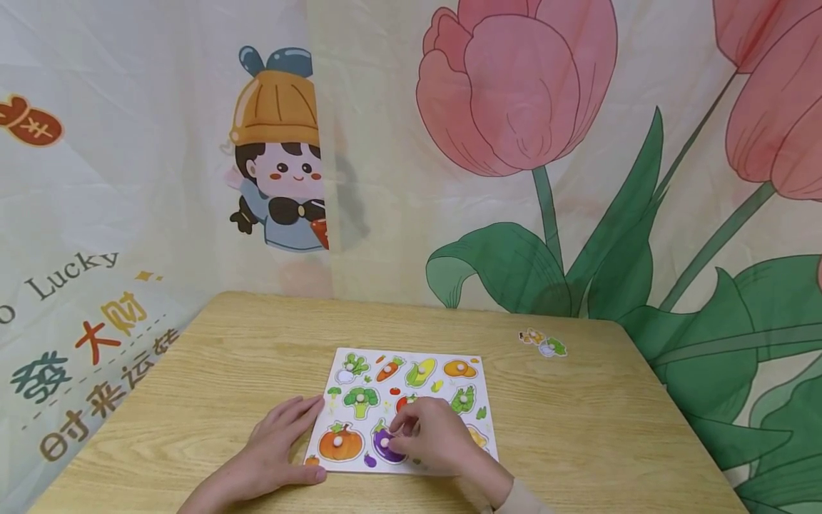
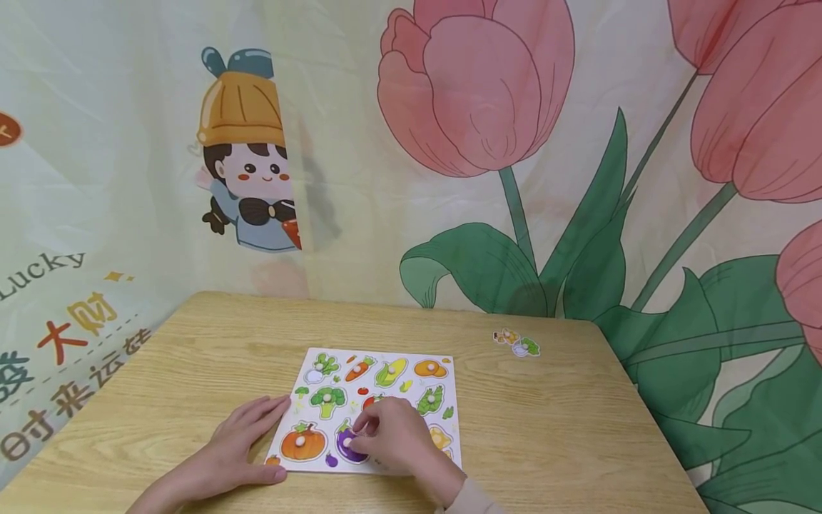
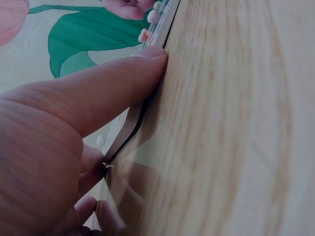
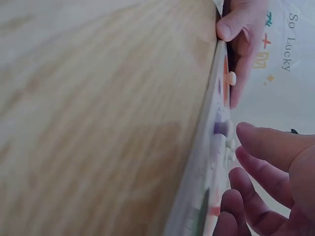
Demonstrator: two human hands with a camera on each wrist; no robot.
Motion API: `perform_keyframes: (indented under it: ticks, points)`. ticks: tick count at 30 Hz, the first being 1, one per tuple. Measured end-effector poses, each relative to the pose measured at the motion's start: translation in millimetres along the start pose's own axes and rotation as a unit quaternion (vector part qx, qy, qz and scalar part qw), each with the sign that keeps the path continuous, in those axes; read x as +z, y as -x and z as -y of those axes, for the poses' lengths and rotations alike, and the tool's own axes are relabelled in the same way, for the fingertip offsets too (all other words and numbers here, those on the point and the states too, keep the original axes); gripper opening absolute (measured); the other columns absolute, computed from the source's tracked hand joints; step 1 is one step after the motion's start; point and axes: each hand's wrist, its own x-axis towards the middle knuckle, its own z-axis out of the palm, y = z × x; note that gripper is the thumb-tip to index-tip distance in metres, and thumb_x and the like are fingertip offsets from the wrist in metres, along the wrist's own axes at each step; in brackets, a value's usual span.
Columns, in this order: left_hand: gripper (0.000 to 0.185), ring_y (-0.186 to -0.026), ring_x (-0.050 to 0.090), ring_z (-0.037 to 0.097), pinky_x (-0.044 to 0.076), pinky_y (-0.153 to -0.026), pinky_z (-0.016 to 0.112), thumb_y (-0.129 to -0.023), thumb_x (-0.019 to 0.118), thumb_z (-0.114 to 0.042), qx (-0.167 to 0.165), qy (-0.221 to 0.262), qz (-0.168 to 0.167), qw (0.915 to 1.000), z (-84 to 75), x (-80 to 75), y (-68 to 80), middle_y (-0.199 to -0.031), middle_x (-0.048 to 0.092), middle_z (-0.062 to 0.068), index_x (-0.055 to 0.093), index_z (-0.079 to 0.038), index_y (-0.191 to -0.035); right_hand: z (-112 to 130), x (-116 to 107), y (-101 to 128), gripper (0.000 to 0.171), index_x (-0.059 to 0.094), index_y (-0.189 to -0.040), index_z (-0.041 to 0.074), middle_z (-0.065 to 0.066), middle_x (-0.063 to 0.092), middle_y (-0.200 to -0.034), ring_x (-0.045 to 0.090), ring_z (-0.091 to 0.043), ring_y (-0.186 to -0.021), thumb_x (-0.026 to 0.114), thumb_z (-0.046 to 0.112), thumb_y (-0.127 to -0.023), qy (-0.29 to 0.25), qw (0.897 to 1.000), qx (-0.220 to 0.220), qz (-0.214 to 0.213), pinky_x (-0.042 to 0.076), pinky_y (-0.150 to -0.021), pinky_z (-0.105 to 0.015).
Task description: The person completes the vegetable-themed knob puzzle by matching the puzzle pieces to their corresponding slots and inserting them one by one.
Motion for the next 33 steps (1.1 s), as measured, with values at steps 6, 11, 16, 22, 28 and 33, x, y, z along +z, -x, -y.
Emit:
perform_keyframes:
  ticks: [6,11,16,22,28,33]
  points:
    - [0.112,-0.154,0.02,0.05,0.018,-0.112,0.082,-0.077,0.089,-0.06,-0.005,-0.001,0.003,1.0,-0.2,0.3,-0.1,-0.167,0.039,0.018,0.041,-0.009,-0.164,-2.6,-25.5,2.8,0.008,0.081,-0.091,0.018,0.01,0.064,-0.079,0.057,-0.008,-0.071,0.088,0.02,-0.087,-0.006,1.0,-0.012,-0.003,0.048,-0.063,-0.022]
    - [0.111,-0.154,0.02,0.05,0.017,-0.112,0.081,-0.078,0.088,-0.06,-0.003,0.001,0.003,1.0,0.7,1.1,-0.4,-0.167,0.038,0.018,0.041,-0.008,-0.164,-16.0,-49.9,5.0,0.01,0.081,-0.096,0.015,0.008,0.064,-0.083,0.057,-0.016,-0.072,0.087,0.02,-0.089,0.004,1.0,-0.015,-0.025,0.047,-0.064,-0.025]
    - [0.111,-0.153,0.021,0.049,0.018,-0.112,0.08,-0.077,0.088,-0.061,0.003,-0.006,-0.005,1.0,1.7,1.6,-0.9,-0.166,0.04,0.017,0.042,-0.008,-0.163,-31.5,-73.3,7.9,0.012,0.08,-0.099,0.014,0.005,0.064,-0.086,0.057,-0.021,-0.076,0.086,0.02,-0.09,0.014,0.998,0.011,-0.054,0.046,-0.063,-0.026]
    - [0.111,-0.153,0.022,0.048,0.019,-0.112,0.079,-0.077,0.089,-0.06,0.008,-0.008,-0.01,0.9999,1.8,1.8,-1.2,-0.166,0.041,0.016,0.043,-0.007,-0.163,-54.4,-97.4,10.6,0.013,0.081,-0.101,0.015,0.004,0.065,-0.087,0.056,-0.02,-0.076,0.086,0.019,-0.09,0.003,0.994,0.053,-0.091,0.046,-0.06,-0.027]
    - [0.112,-0.154,0.021,0.049,0.018,-0.113,0.08,-0.077,0.089,-0.061,0.004,-0.004,-0.006,1.0,2.0,1.2,-1.4,-0.166,0.04,0.017,0.042,-0.008,-0.163,-87.1,-120.1,10.9,0.017,0.081,-0.108,0.015,0.003,0.069,-0.094,0.057,-0.02,-0.085,0.084,0.021,-0.093,0.011,0.985,0.09,-0.146,0.049,-0.069,-0.029]
    - [0.113,-0.154,0.021,0.049,0.017,-0.113,0.08,-0.076,0.089,-0.062,-0.001,-0.003,-0.003,1.0,3.6,2.3,-1.7,-0.167,0.04,0.017,0.042,-0.008,-0.164,-115.7,-135.4,10.6,0.022,0.079,-0.114,0.012,-0.003,0.071,-0.102,0.059,-0.022,-0.091,0.081,0.024,-0.096,0.01,0.974,0.121,-0.189,0.053,-0.073,-0.028]
